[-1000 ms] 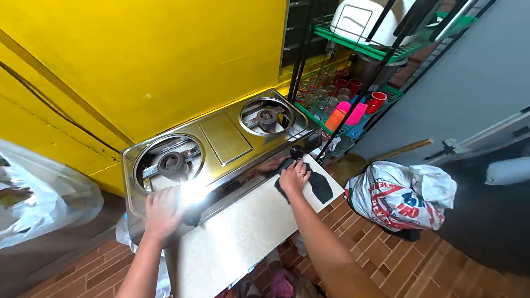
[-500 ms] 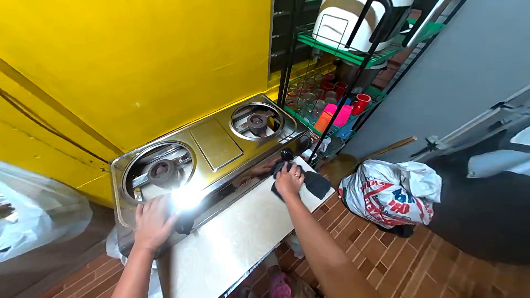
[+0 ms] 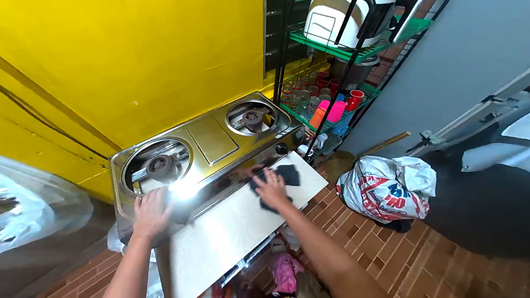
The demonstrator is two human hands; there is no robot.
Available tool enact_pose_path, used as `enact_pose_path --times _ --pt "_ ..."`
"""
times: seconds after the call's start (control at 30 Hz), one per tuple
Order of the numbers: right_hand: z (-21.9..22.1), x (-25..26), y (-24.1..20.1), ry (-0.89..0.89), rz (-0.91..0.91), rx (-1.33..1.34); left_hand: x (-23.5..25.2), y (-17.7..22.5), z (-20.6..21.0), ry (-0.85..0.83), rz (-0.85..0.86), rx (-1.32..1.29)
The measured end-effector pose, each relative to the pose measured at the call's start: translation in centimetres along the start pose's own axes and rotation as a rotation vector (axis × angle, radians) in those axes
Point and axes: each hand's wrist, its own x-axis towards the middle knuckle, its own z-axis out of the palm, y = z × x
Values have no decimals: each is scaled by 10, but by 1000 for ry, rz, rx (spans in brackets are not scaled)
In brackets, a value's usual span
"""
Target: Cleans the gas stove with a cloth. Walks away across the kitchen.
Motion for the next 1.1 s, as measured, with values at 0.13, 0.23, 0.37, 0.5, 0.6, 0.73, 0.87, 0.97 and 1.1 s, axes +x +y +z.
enact_pose_path --times 0.13,0.23,0.37,0.5,0.6,0.73,0.87,0.97,1.1 --pt "-52 35 95 331 279 63 5 24 -23 -140 -170 -52" --pt "-120 60 116 436 402 375 28 67 -49 -305 -375 -30" --pt "-177 84 71 493 35 459 70 128 -20 -94 -343 -145" --pt "-131 117 6 -51 -405 150 124 177 32 -107 -470 -172" --pt "-105 121 4 -234 -562 -192 134 189 59 -13 -555 -66" --pt "-136 148 87 -82 -492 -186 130 191 61 32 -577 -42" --pt "-177 184 141 -55 -145 -81 133 192 62 -18 -594 1" --pt "-173 186 147 116 171 213 133 191 64 -46 -600 24" --pt "-119 177 210 382 -146 701 133 189 65 -32 -588 60"
